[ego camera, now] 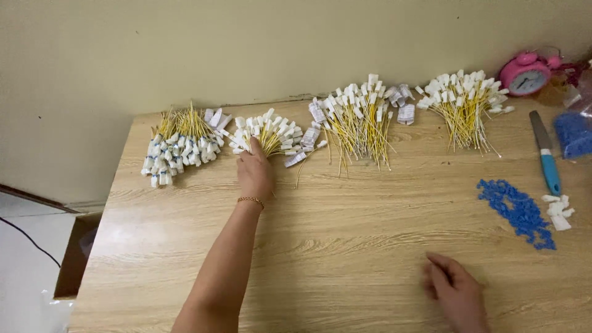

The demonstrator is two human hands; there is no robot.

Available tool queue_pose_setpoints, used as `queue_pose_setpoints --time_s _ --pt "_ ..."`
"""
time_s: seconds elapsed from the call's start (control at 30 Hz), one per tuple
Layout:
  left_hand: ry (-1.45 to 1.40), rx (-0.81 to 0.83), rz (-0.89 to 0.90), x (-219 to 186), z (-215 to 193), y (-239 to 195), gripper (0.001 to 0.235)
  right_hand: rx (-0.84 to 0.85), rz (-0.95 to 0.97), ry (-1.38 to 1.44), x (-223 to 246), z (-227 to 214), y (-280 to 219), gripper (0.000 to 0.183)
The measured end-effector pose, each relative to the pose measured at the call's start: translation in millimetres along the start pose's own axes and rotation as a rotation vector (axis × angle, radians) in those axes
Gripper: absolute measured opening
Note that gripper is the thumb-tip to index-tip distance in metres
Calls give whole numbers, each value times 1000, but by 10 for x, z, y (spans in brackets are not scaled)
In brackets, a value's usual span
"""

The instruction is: Assembling small blue components onto thin wires at a workbench

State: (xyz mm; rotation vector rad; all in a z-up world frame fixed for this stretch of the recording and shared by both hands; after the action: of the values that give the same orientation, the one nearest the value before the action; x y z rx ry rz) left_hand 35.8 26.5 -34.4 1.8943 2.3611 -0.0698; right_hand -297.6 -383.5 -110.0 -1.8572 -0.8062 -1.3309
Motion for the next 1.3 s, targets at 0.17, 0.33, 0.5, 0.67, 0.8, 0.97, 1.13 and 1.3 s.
queue_pose_setpoints --time_s 0.17,0.33,0.5,0.67,0.8,0.97,1.13,1.3 --pt "-98 -110 -48 50 94 66 58 213 -675 -391 1417 1220 -158 28" --pt "-118 -184 -15 -12 -190 -139 52 371 -1199 -339 2455 2573 -249 36" --pt "-72 -208 -38 15 -97 -64 51 423 -1459 -799 2007 3453 254 39" --pt "-70 -200 -28 -13 -81 -26 53 707 -1365 -1024 2041 3276 757 35" --pt "-78 -145 -73 -6 -64 -18 54 544 -1488 -1077 2095 2941 1265 24" --pt "-87 -71 -83 1 -108 10 57 353 -1568 -1078 2167 2893 1339 12" --pt "-101 -207 -49 -11 -119 -56 55 220 -1442 -1014 1867 3123 1568 7" --pt "-131 -100 -66 21 -50 -6 54 222 -1000 -1137 1898 3224 1690 29"
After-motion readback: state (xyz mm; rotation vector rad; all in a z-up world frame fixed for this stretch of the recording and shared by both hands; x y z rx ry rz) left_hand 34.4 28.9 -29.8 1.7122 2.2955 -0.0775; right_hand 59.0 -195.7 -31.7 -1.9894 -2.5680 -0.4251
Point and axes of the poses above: each hand's wrist, its own y-axis towards the middle knuckle, its own z-axis out of the palm, x = y × z, the point moved 8 cm from there along y, towards the middle knuckle, and after that the axes turned 9 degrees about -z, right-handed, at the moved point
